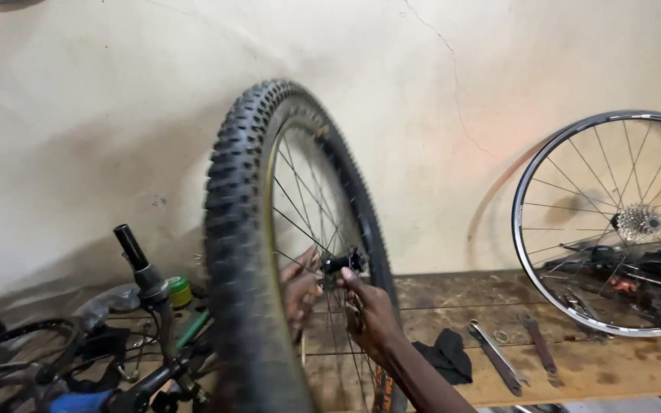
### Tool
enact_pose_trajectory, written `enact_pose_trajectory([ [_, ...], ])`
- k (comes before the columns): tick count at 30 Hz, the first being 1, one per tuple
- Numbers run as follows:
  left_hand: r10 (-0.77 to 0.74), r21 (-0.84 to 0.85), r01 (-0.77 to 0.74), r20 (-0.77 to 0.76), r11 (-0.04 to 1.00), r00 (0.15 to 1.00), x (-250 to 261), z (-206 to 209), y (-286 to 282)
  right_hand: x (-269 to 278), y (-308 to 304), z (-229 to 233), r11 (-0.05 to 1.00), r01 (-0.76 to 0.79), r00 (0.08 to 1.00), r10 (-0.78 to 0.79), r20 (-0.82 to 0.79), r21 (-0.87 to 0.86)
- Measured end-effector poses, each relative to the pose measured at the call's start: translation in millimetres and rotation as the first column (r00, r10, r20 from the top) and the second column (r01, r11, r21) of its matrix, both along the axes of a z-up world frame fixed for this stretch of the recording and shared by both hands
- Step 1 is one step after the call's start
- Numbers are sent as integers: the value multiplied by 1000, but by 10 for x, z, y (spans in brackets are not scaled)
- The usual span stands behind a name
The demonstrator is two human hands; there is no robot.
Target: The person cleans the bicycle wheel hub with a cloth and then uses a pair of scissors to adjust the spokes. The person works on the hub area, wiping it down and manipulating the spokes with the tool.
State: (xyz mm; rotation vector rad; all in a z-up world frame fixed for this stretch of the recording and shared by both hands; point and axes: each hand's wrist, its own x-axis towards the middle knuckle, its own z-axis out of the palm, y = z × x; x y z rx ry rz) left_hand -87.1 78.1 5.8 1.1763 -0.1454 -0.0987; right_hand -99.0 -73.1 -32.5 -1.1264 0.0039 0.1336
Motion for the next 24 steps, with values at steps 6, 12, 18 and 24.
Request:
enact_pose_trajectory([
  [6, 410, 732, -522, 355, 438, 840, 281, -1568, 1562, 470, -150, 78, 978, 184, 938, -205, 279, 98],
  [12, 350, 115, -378, 210, 919, 913, 86, 371, 1002, 1067, -330, -144, 904, 360, 850, -420, 318, 233],
  [18, 418, 384, -575, 421, 722, 805, 102, 859, 438, 1436, -312, -199, 902, 418, 867, -431, 252, 105],
  [24, 461, 246, -586, 417, 773, 783, 813, 530, 612, 2245, -514, -754, 940, 275, 934, -211, 289, -202],
])
